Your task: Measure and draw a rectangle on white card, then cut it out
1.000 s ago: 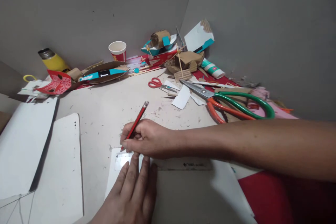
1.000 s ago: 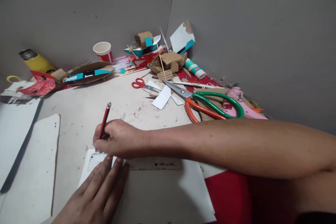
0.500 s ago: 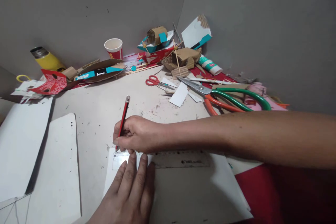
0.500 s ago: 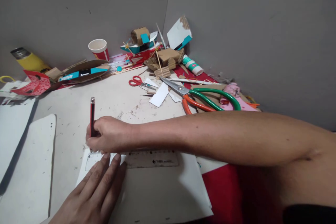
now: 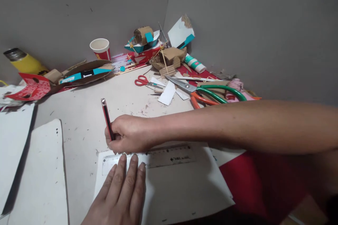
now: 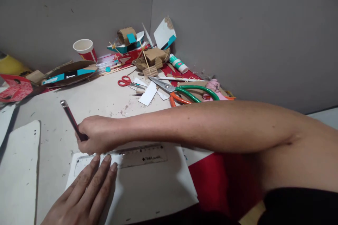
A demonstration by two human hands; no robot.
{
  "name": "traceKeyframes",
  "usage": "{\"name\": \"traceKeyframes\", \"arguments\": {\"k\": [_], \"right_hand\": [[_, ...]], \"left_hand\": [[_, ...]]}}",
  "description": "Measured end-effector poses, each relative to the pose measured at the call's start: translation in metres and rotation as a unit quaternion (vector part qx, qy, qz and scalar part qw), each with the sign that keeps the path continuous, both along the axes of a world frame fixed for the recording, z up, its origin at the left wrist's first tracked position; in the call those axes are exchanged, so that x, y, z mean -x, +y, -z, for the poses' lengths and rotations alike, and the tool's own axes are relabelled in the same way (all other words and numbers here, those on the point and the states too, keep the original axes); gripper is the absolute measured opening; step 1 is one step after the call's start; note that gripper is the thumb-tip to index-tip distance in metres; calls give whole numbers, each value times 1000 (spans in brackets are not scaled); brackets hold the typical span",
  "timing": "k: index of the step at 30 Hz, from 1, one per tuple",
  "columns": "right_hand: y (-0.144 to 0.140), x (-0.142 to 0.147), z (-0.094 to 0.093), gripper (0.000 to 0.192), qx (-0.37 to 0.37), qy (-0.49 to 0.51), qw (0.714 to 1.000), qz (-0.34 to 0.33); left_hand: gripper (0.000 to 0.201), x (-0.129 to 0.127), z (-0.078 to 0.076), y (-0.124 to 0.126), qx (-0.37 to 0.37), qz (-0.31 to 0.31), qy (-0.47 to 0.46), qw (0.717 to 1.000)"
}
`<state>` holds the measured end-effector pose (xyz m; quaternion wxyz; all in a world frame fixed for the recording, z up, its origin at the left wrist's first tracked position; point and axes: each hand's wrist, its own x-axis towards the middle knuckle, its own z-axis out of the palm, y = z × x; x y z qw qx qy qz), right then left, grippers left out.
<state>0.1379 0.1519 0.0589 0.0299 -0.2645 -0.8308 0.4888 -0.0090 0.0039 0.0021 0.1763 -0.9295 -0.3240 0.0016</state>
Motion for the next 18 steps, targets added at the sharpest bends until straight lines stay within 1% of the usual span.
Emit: {"name": "traceKeyframes", "arguments": {"k": [2, 5, 7, 12, 16, 18], "right_hand": [[0, -2, 0, 20, -4, -6, 1000, 1], [0, -4, 3, 29, -22, -5, 1000, 6], [0, -5, 3, 33, -35, 0, 999, 6], [0, -10, -2, 29, -59, -12, 998, -7], [-1, -15, -4, 28, -59, -25, 998, -6], [-1, -18, -3, 30, -65, -22, 998, -1]], "left_hand": [[58, 3, -2, 3, -6, 19, 13, 1000], [58, 5, -3, 6, -17, 37, 19, 999], [58, 5, -2, 5, -17, 38, 15, 999], [54, 3, 1, 2, -7, -1, 0, 1000], [54, 5, 0, 4, -22, 31, 9, 999], [54, 6, 0, 6, -28, 37, 10, 999]]}}
